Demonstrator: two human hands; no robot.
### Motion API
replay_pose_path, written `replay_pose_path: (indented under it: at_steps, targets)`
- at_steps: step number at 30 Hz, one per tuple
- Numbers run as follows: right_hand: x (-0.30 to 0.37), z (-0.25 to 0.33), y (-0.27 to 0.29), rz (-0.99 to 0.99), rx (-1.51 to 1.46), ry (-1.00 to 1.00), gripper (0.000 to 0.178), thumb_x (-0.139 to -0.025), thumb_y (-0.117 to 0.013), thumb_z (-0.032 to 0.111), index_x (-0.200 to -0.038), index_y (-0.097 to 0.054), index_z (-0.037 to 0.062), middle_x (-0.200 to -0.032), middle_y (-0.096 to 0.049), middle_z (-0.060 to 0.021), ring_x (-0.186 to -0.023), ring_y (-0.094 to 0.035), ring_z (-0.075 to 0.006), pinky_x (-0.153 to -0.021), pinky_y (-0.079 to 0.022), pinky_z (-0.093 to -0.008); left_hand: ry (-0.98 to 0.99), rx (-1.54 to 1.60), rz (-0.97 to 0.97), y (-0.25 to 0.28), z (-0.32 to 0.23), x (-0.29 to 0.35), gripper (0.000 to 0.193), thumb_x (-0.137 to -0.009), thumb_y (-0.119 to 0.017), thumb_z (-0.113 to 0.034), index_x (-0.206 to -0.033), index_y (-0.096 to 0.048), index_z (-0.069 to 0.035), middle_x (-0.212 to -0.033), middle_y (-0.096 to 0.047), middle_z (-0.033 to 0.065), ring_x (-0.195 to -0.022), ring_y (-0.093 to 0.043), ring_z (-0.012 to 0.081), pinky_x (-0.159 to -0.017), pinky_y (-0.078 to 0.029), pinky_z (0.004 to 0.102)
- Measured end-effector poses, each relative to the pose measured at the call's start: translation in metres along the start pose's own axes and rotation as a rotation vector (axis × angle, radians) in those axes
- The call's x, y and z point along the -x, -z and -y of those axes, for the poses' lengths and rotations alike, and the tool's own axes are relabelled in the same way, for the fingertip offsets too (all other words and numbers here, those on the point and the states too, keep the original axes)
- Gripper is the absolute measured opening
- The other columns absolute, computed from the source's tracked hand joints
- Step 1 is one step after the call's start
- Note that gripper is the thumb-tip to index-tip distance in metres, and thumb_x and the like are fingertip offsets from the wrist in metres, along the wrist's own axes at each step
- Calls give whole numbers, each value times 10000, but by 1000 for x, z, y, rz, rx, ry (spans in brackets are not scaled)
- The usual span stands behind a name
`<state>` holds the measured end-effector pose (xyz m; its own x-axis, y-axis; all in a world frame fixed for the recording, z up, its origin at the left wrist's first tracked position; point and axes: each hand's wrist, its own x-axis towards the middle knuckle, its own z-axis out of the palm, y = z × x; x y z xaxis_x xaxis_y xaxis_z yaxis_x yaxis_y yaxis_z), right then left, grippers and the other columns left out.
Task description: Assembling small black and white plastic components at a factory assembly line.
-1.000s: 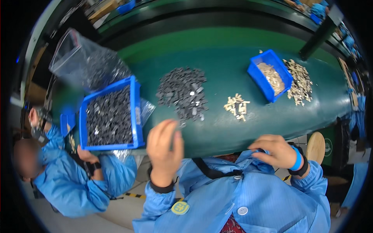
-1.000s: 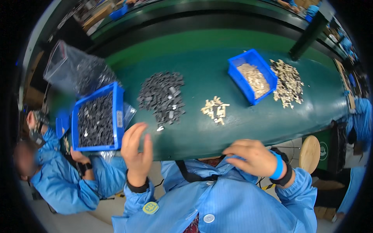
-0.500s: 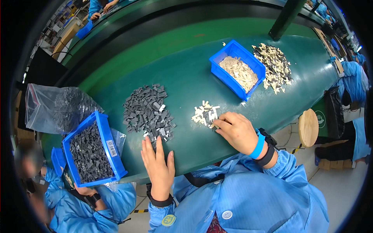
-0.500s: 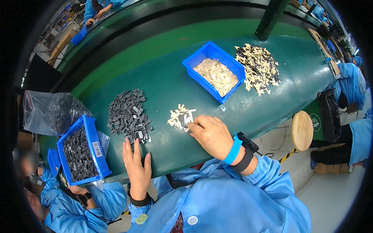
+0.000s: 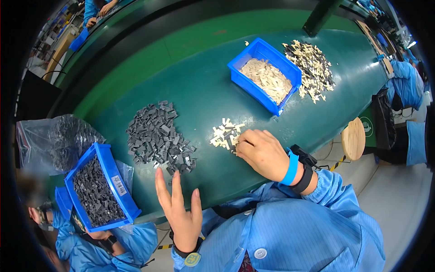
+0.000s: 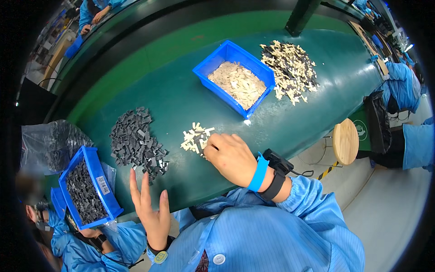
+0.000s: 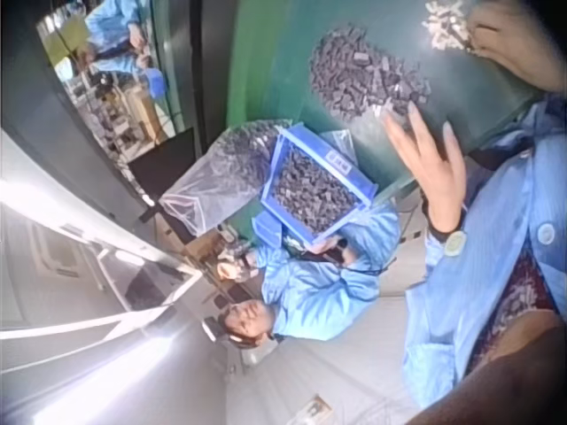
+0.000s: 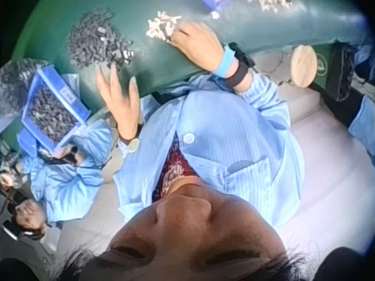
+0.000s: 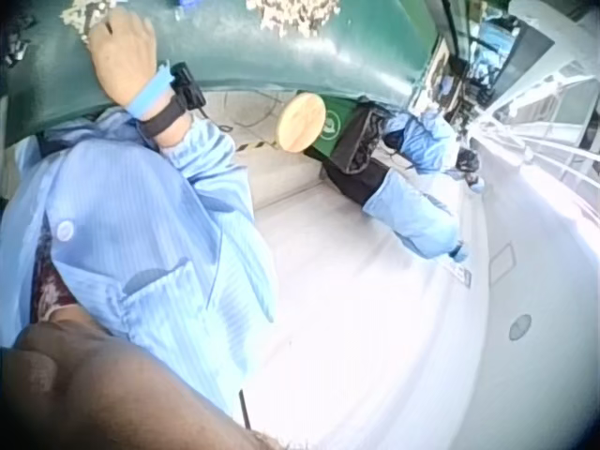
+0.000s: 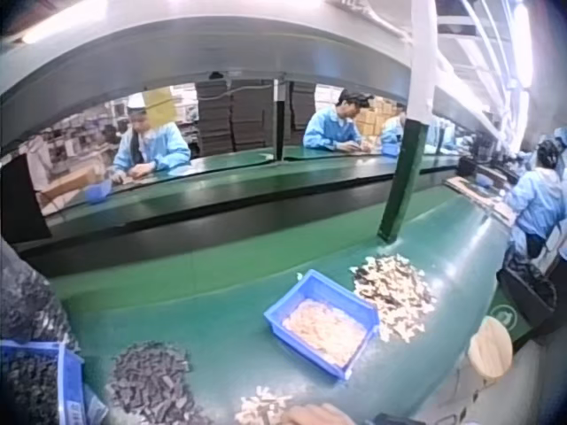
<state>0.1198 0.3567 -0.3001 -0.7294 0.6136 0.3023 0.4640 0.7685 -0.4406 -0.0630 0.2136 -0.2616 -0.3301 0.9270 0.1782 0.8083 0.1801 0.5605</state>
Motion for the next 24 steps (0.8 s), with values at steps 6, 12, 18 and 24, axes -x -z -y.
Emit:
replay_pose_path:
  at_steps: [6,12,18,24]
  targets:
    - [-3,0,2,30,-44,-42,191,-700,-650,92,-866,-554,85,-868,-524,-46,-802,-543,-236,-696,-422,-343,16,421,134,33,-25,6,397,-737,-610,-31,-1113,-534,73,-1201,-493,227,-1075,-522,345,-887,-429,388]
    - [-7,-3,5,91,-7,-39,166,-701,-646,87,-828,-540,79,-842,-513,-55,-773,-543,-249,-657,-436,-357,76,805,221,43,-22,2,393,-789,-599,-112,-1135,-526,60,-1173,-493,226,-956,-577,289,-707,-517,327]
    - [-5,-8,5,38,-87,-15,124,-701,-635,58,-774,-535,52,-763,-513,-75,-723,-543,-273,-623,-449,-367,250,1067,381,-4,-29,-14,380,-795,-579,31,-1165,-497,61,-1133,-518,189,-942,-590,219,-673,-545,268]
    - [-8,4,23,-71,-567,-176,82,-733,-625,22,-785,-562,29,-701,-558,-78,-604,-572,-193,-535,-444,-295,385,1135,369,-36,-34,-24,519,-809,-580,12,-1285,-373,16,-1142,-512,191,-907,-604,215,-620,-541,274]
